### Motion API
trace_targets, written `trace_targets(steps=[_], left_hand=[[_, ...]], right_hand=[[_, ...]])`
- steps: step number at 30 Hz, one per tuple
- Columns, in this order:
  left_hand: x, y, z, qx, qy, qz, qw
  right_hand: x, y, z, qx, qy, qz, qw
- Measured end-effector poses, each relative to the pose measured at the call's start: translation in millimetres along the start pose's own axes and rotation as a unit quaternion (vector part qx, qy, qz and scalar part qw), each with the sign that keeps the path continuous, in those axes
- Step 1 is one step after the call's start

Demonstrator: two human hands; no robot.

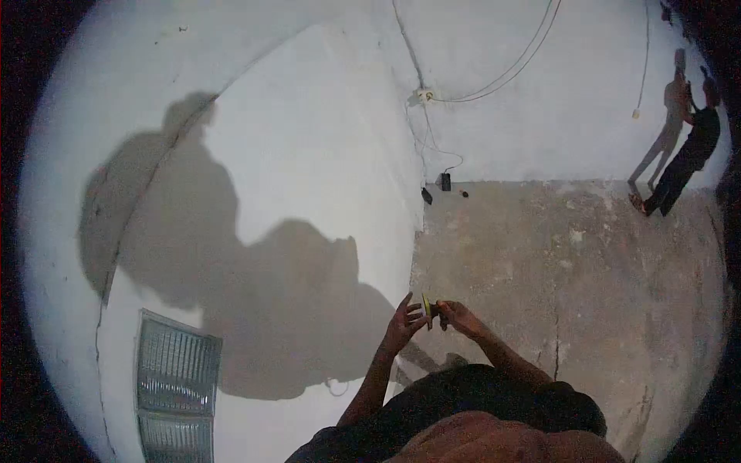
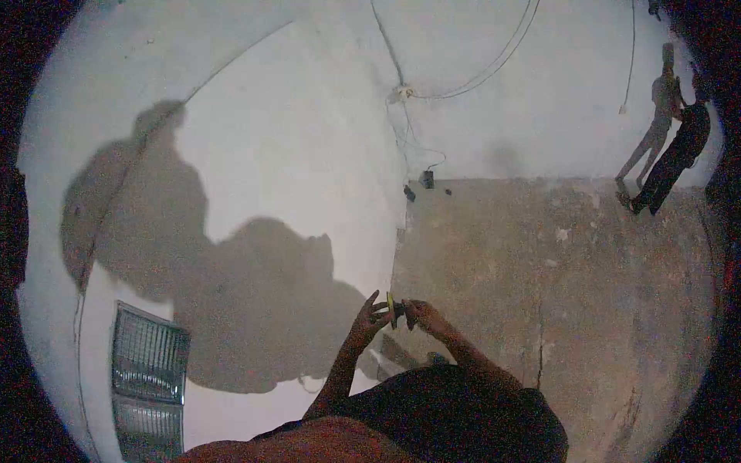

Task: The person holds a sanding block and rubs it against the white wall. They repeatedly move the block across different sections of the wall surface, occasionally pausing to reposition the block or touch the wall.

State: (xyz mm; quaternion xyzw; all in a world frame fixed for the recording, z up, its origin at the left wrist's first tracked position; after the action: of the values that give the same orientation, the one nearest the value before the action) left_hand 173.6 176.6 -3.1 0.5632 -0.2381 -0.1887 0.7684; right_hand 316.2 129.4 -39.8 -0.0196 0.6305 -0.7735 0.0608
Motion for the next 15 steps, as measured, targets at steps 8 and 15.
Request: trace_targets(steps=[8, 15], left_hand=[[-8, 3, -10, -0.002, -0.001, 0.001, 1.000], [-26, -9, 9, -0.023, 0.039, 0.069, 0.997]], right_hand=[[-7, 0, -20, -0.026, -0.023, 0.003, 0.999], [15, -7, -29, -0.023, -0.104, 0.075, 0.992]])
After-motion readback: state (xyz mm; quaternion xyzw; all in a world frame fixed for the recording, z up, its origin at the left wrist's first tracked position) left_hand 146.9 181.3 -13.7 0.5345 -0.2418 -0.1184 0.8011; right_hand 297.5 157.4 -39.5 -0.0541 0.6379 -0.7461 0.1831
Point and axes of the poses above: each hand's wrist, its own z-axis away from the middle knuckle, its own x-axis out of the palm, y = z × x, the point moved 9 cm from there along -z, towards the middle knuckle, and after that the axes turned 13 degrees about z, right-handed, at the moved point
